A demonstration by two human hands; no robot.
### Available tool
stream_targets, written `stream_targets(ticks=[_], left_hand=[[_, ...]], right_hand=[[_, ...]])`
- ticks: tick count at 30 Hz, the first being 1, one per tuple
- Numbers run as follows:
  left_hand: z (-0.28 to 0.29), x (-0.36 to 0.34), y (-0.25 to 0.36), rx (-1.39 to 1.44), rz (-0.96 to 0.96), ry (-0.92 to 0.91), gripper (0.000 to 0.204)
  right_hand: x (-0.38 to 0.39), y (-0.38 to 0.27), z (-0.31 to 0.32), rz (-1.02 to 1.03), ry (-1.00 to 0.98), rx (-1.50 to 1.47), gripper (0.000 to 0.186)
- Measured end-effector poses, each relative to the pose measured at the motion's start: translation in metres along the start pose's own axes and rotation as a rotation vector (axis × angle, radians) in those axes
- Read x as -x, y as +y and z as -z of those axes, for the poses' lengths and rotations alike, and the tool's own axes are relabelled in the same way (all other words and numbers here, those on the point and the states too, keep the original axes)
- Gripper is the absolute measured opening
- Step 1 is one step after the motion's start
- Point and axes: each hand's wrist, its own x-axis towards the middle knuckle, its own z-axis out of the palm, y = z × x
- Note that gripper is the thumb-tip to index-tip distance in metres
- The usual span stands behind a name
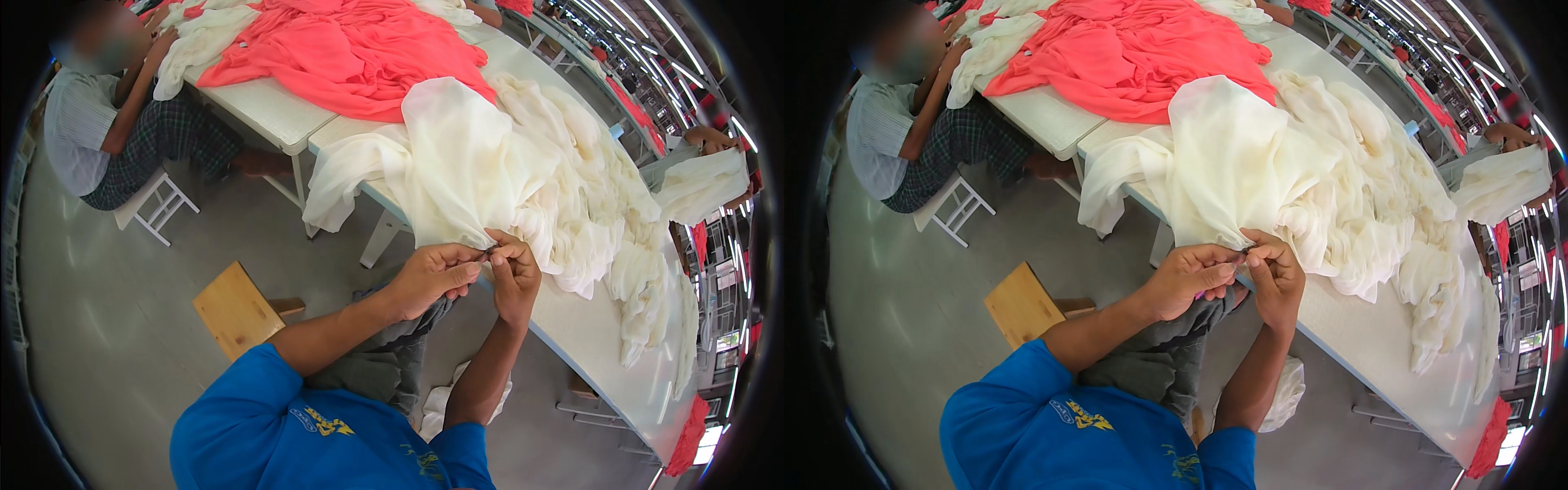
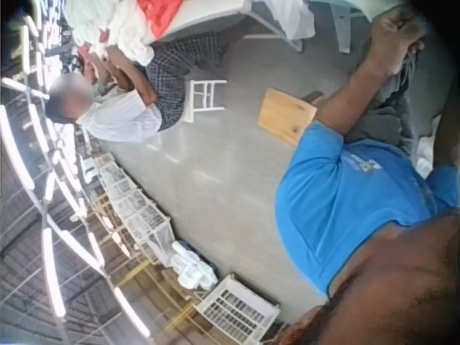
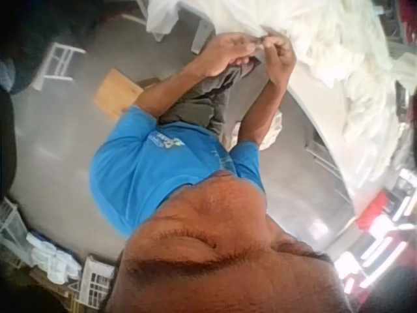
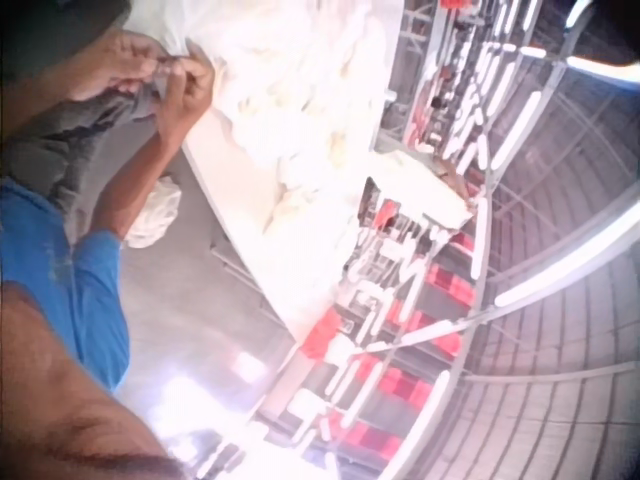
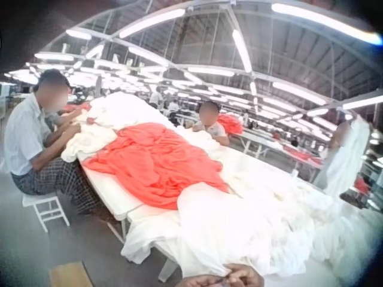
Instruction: The person uses shears to trim loose threads and edges from white fabric pieces on a table. They repeatedly pick up fabric, snip small sections, and place the pieces back on the table.
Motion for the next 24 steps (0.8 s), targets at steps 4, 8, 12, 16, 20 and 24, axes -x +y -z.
stream_targets(ticks=[4,8,12,16,20,24], left_hand=[[0.005,-0.002,-0.006,0.065,0.016,-0.006,0.031],[0.005,-0.002,-0.007,0.059,0.03,0.007,0.031],[0.006,0.001,-0.004,0.068,0.041,0.011,0.032],[0.008,0.003,-0.004,0.094,0.045,-0.005,0.031],[0.007,0.006,0.0,0.07,0.028,-0.019,0.033],[0.009,0.006,0.0,0.051,0.011,-0.026,0.034]], right_hand=[[0.0,0.0,0.0,0.006,-0.019,0.008,0.009],[0.0,0.004,0.003,0.04,0.032,0.049,0.011],[-0.002,-0.007,-0.009,0.016,0.113,0.044,0.024],[-0.003,-0.007,-0.01,-0.013,0.152,0.062,0.038],[0.0,-0.001,-0.004,0.014,0.121,0.089,0.03],[-0.002,0.002,-0.004,0.057,0.124,0.084,0.02]])
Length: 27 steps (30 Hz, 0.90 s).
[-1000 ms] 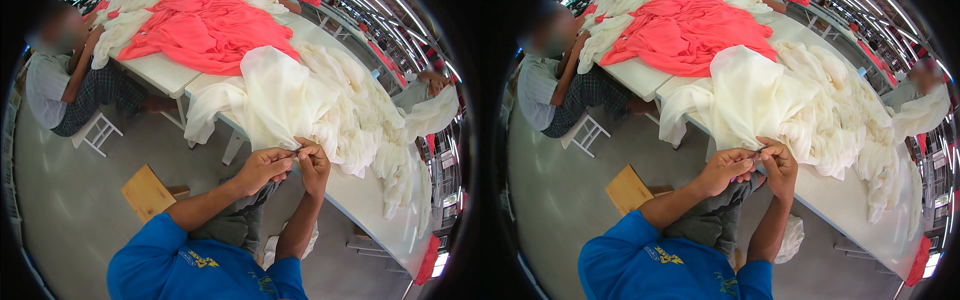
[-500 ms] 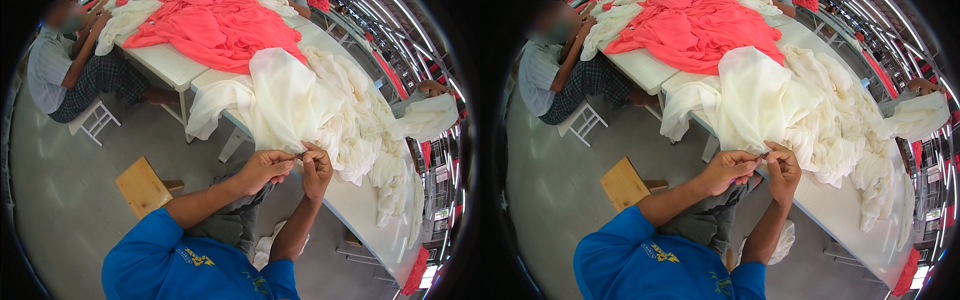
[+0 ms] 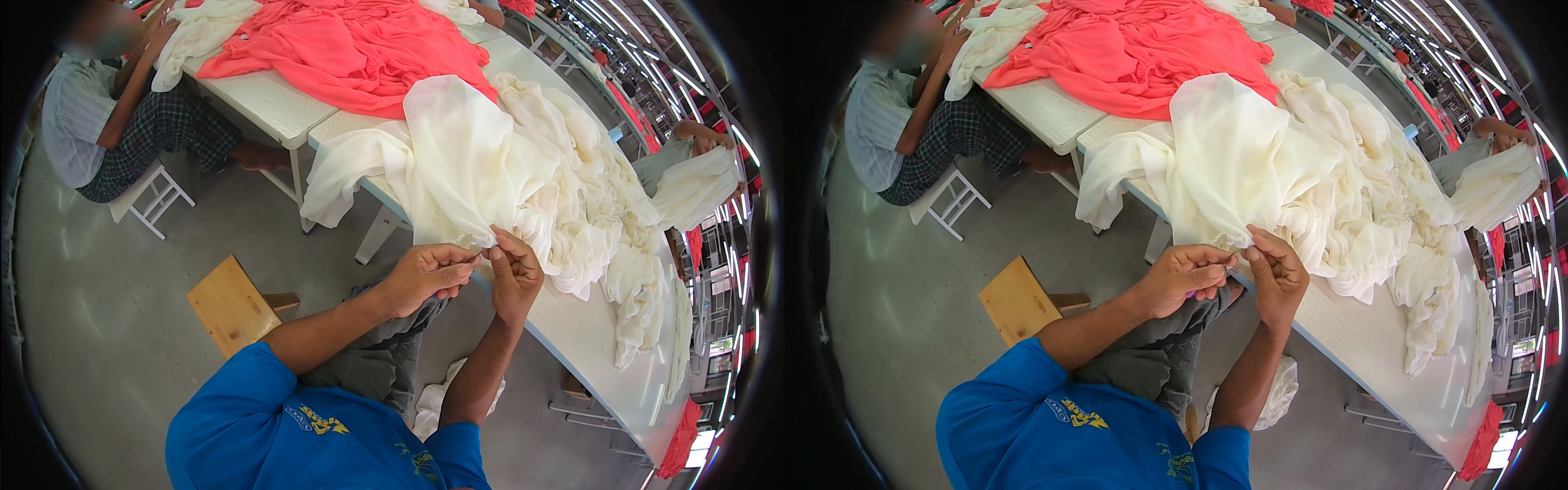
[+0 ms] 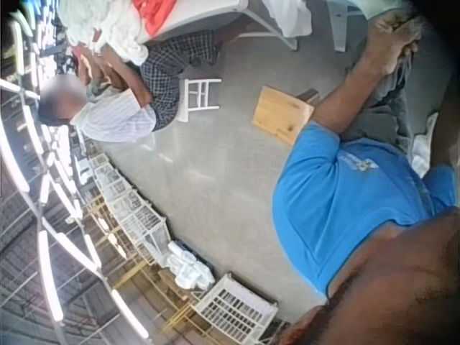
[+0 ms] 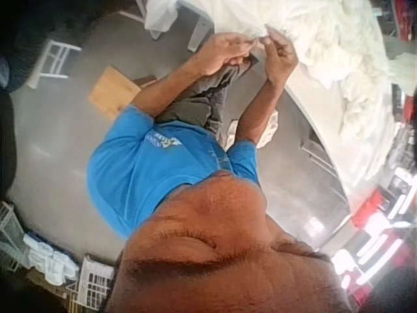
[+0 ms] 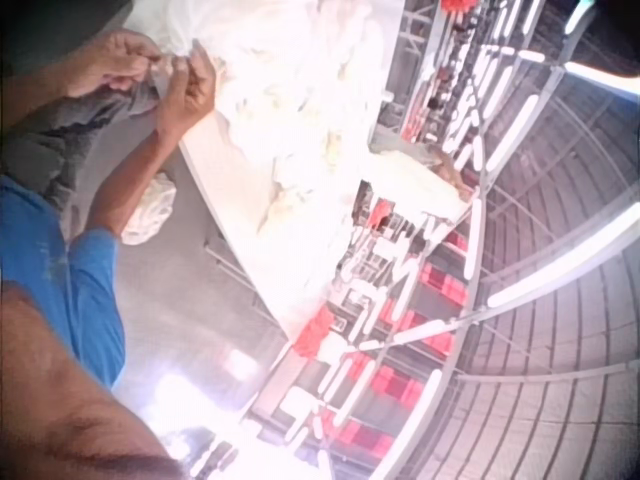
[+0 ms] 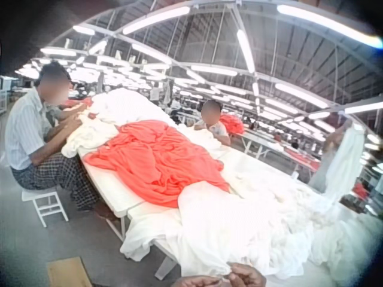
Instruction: The person uses shears to trim loose threads and edges from white fabric pieces on a table. They repeatedly pick up fabric, snip small sections, and place the pieces back on the table.
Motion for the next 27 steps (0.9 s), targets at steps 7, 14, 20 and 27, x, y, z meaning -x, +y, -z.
stream_targets(ticks=[7,14,20,27], left_hand=[[0.0002,0.0003,-0.001,0.007,-0.003,-0.01,0.033],[-0.0006,-0.002,-0.0019,-0.015,0.011,-0.009,0.034],[-0.0029,-0.0038,-0.0035,-0.084,0.001,-0.011,0.036],[-0.007,-0.0071,-0.0039,-0.037,0.011,-0.005,0.036]], right_hand=[[-0.0005,0.0034,0.0035,0.025,-0.028,0.007,0.013],[0.0008,0.0037,0.0048,-0.017,-0.04,-0.084,0.006],[0.0002,0.0009,0.0052,0.017,-0.071,-0.073,0.008],[0.0003,-0.0014,0.0053,0.025,-0.116,-0.091,0.009]])
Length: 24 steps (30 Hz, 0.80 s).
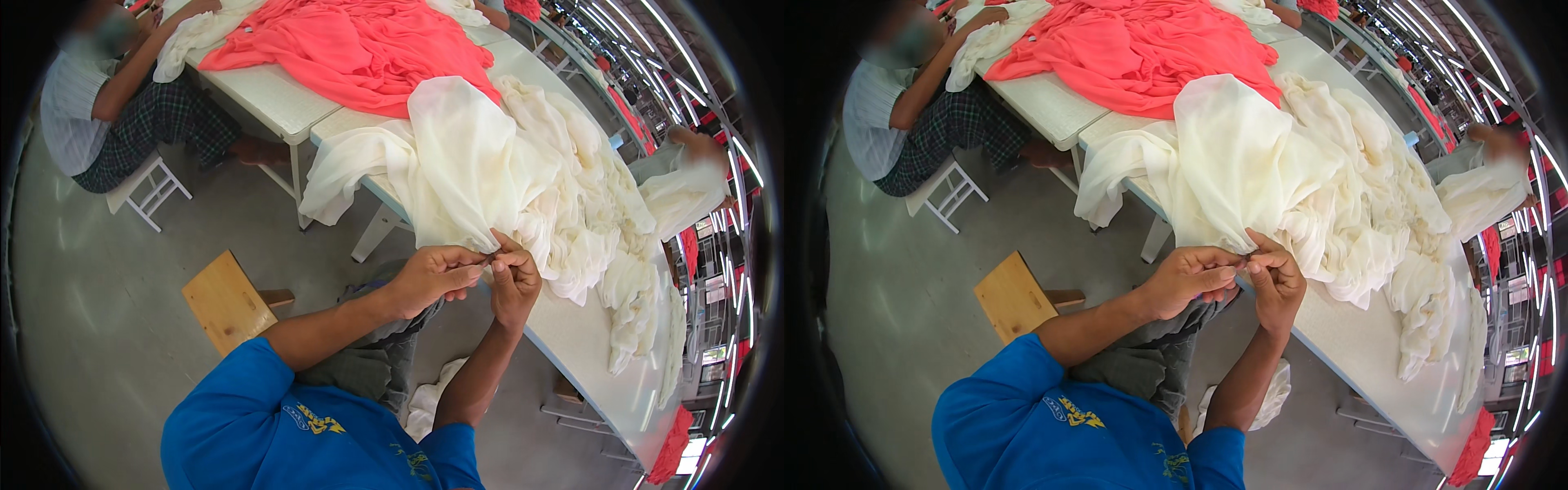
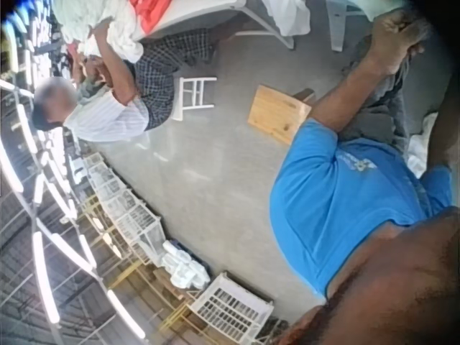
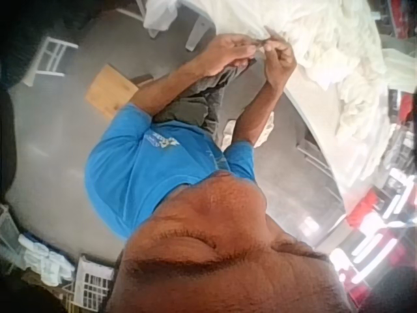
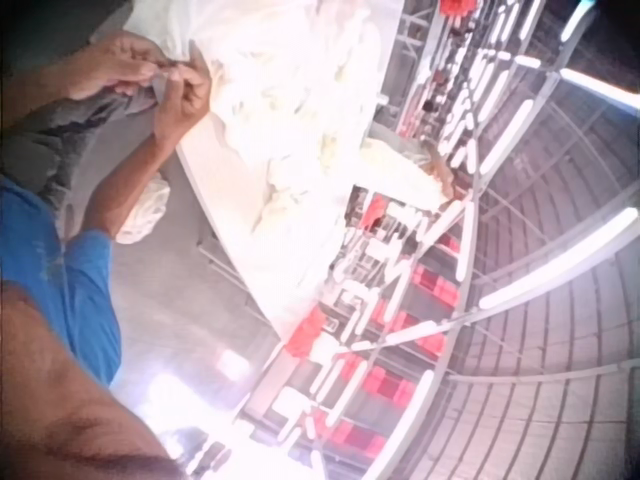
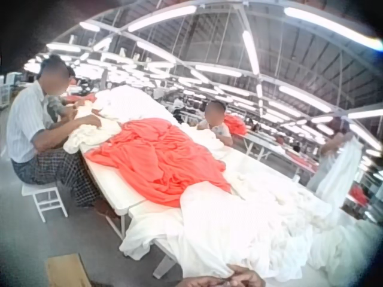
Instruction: The person uses shears to trim loose threads and edges from white fabric pieces on a table. They repeatedly pick up fabric, snip small sections, and place the pieces back on the table.
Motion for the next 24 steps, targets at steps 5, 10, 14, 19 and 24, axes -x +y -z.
stream_targets(ticks=[5,10,14,19,24], left_hand=[[0.002,-0.003,-0.005,0.069,-0.019,-0.021,0.034],[0.001,-0.004,-0.007,0.085,-0.036,0.006,0.031],[0.004,-0.003,-0.007,0.034,-0.035,0.016,0.032],[0.0,0.011,0.0,-0.058,-0.133,0.009,0.035],[0.005,0.01,-0.004,-0.294,-0.395,0.21,0.035]], right_hand=[[0.0,-0.001,0.0,-0.004,0.003,0.023,0.009],[-0.001,0.0,0.0,0.0,-0.005,0.038,0.009],[0.0,0.002,0.002,0.014,0.006,0.06,0.009],[0.0,0.001,-0.003,0.007,0.095,0.027,0.017],[-0.001,-0.003,-0.005,-0.08,0.094,0.042,0.03]])
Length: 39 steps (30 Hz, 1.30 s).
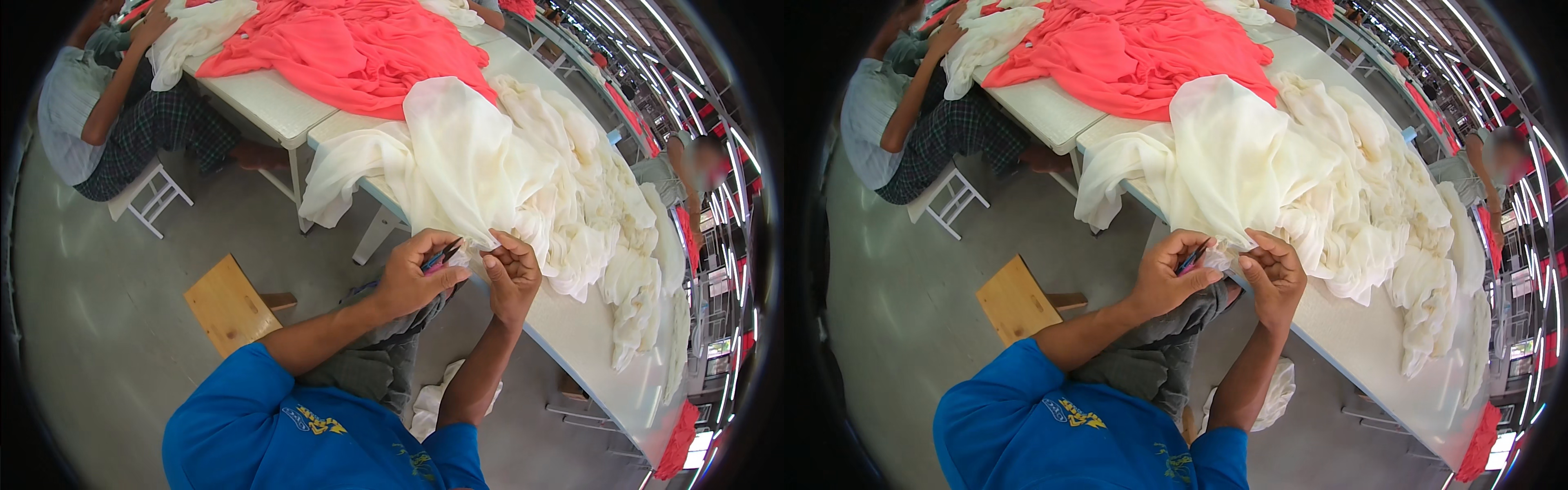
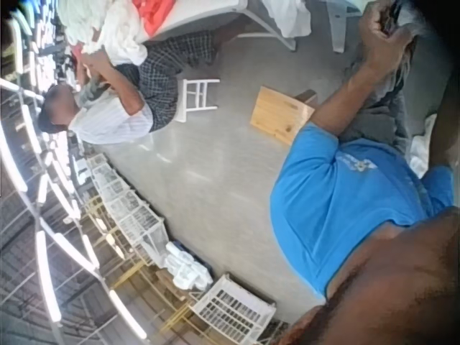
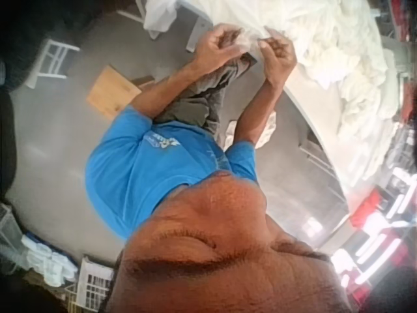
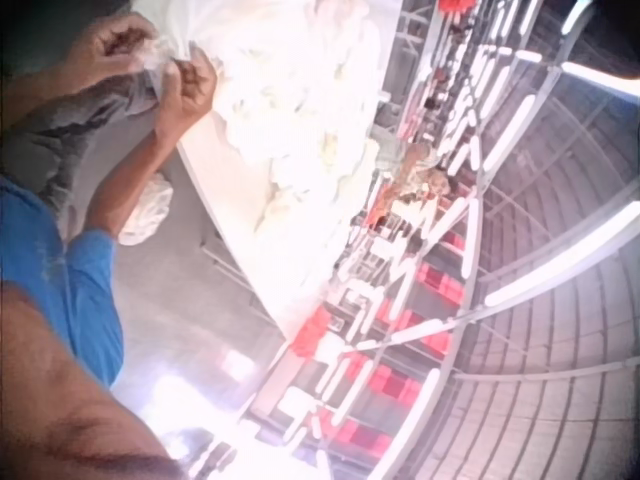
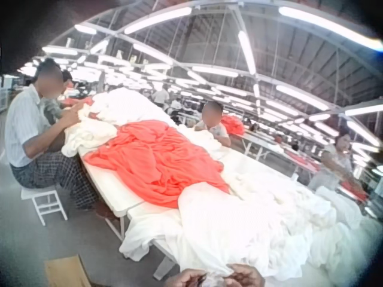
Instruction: The person uses shears to trim loose threads and edges from white fabric pieces on a table. They repeatedly pick up fabric, snip small sections, and place the pieces back on the table.
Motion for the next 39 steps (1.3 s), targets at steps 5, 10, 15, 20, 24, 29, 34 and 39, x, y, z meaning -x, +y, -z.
stream_targets(ticks=[5,10,15,20,24,29,34,39], left_hand=[[0.002,-0.016,0.006,-0.511,-0.256,0.086,0.023],[0.006,-0.025,-0.008,-0.379,-0.137,0.012,0.02],[-0.001,-0.021,0.002,-0.19,0.121,0.003,0.024],[0.002,-0.018,0.006,0.002,0.217,-0.05,0.023],[0.006,-0.019,0.009,0.174,0.228,-0.092,0.022],[0.01,-0.02,0.004,0.292,0.21,-0.085,0.021],[0.007,-0.02,0.005,0.271,0.213,-0.086,0.017],[0.006,-0.015,0.01,0.18,0.194,-0.045,0.017]], right_hand=[[-0.001,0.001,0.002,-0.004,-0.015,-0.004,0.031],[-0.002,0.003,0.0,0.012,0.002,-0.041,0.028],[-0.005,0.008,0.002,0.131,0.008,0.061,0.02],[-0.005,-0.004,-0.006,0.055,-0.073,0.166,0.015],[-0.008,-0.009,-0.011,0.025,-0.193,0.207,0.022],[-0.009,-0.011,-0.012,-0.037,-0.282,0.113,0.026],[-0.006,-0.002,-0.005,-0.016,-0.278,0.077,0.028],[-0.002,0.001,-0.002,-0.044,-0.211,0.074,0.021]])
